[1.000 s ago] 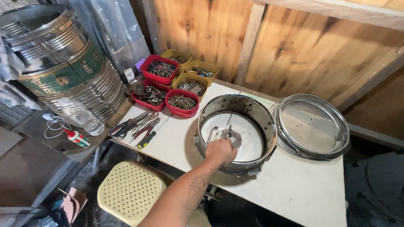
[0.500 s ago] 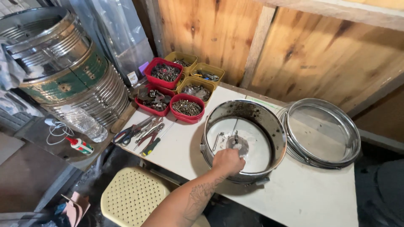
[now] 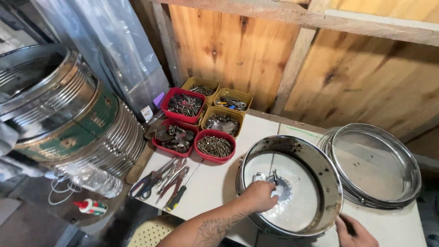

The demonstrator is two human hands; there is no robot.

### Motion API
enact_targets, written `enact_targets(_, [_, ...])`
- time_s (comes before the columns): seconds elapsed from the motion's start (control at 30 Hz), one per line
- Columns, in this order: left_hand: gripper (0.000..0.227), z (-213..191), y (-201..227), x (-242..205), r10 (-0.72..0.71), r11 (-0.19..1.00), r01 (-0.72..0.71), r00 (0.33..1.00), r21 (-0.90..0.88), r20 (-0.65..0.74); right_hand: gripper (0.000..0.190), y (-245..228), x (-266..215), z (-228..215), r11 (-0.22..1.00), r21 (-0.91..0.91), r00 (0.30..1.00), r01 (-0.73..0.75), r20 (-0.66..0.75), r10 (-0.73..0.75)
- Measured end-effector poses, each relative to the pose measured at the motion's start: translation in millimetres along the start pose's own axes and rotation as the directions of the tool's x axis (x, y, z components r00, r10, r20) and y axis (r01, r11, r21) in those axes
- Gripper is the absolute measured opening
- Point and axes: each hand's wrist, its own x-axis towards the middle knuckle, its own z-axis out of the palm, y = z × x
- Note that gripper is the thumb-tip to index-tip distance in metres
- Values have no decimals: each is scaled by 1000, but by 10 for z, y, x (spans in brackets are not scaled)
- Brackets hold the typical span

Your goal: The person works at a cluttered workbench, using pliers to manipulate a small metal hinge or latch. They then handle a large metal pot lid, placing it on the table and moving it aside. The person also sorts through several small plastic containers filled with screws and hardware.

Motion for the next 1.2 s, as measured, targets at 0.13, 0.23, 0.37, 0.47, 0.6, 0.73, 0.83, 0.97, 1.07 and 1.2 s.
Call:
enact_targets(0.13, [37,-321,-57,-9,-3,989,-6,998,148,57,36,-520,220,377,983,-83,934,-161,308,179])
enact_targets(0.23, [30,-328,-74,4,26,896,-104,983,431,182,46,-401,259,696,811,-581,876,70,425,229])
enact_targets(0.37, [30,-158,-326,158,133,936,-161,985,311,112,42,-86,311,844,682,-714,907,159,379,185])
enact_targets(0.47, [27,22,-696,341,413,901,-433,834,30,-367,40,82,312,915,618,-766,922,175,347,169])
enact_targets(0.6, [33,-288,-1229,583,46,928,-328,573,-178,-818,39,527,393,1117,657,-742,965,134,249,84])
enact_targets(0.73, [38,-741,-1672,475,-353,907,142,769,-396,-532,37,218,323,976,629,-773,960,84,233,158])
enact_targets(0.83, [30,-696,-1696,321,-317,932,161,797,-326,-514,45,-221,277,786,699,-715,874,9,345,341])
enact_targets(0.97, [47,-381,-1393,63,-324,871,218,928,-440,-182,45,-481,192,687,725,-687,883,35,362,299])
enact_targets(1.07, [50,38,-1439,142,-249,883,117,938,-455,-241,46,-605,185,639,712,-697,858,81,412,306])
enact_targets(1.2, [45,30,-1433,109,-228,910,110,938,-400,-261,45,-472,204,681,703,-703,867,109,413,279])
